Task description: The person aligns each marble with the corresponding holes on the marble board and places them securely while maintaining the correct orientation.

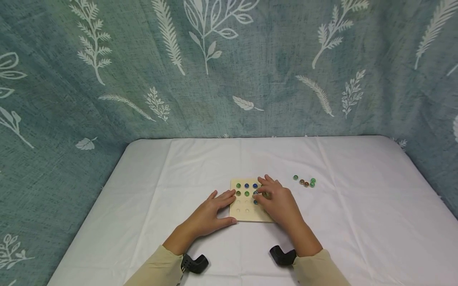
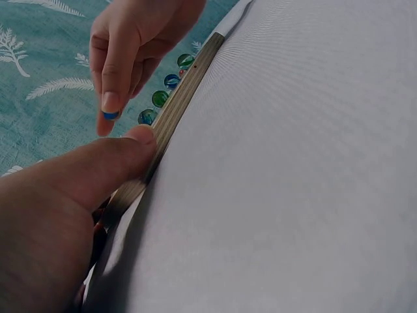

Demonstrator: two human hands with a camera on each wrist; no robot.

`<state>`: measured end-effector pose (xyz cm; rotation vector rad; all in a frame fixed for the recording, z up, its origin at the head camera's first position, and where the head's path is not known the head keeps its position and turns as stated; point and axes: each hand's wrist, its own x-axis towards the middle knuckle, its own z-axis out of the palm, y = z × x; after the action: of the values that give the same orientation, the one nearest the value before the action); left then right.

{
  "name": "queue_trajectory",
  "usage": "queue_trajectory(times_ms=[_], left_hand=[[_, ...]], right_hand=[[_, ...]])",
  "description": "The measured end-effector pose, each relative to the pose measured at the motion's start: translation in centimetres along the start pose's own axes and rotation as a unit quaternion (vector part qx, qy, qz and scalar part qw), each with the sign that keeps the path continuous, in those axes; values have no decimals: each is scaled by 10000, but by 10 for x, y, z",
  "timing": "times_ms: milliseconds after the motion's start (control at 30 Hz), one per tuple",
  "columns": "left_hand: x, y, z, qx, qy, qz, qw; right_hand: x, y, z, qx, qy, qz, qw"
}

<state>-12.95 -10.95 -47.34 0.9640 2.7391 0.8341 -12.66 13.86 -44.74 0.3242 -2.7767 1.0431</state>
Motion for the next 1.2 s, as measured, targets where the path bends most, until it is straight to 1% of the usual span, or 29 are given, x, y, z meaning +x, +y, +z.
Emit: queue_trajectory(times_ms=[233,367,600,900,1200], left_hand=[[0,-2,0,4,-28,45,10000],[1,-2,1,36,-13,80,10000],[0,-1,0,77,22,95,9999],[0,0,0,33,55,110,9999],[-1,-2,1,90,88,169,9998]], right_hand=[[-1,-12,8,-294,-451,-219,9983],[-1,-16,11,-489,-603,-306,9965],[-2,-17,14,-724,-662,-363,9945],[-3,-15,16,-653,-688,-436,9945],[-3,-15,16,-661,-688,-494,9942]])
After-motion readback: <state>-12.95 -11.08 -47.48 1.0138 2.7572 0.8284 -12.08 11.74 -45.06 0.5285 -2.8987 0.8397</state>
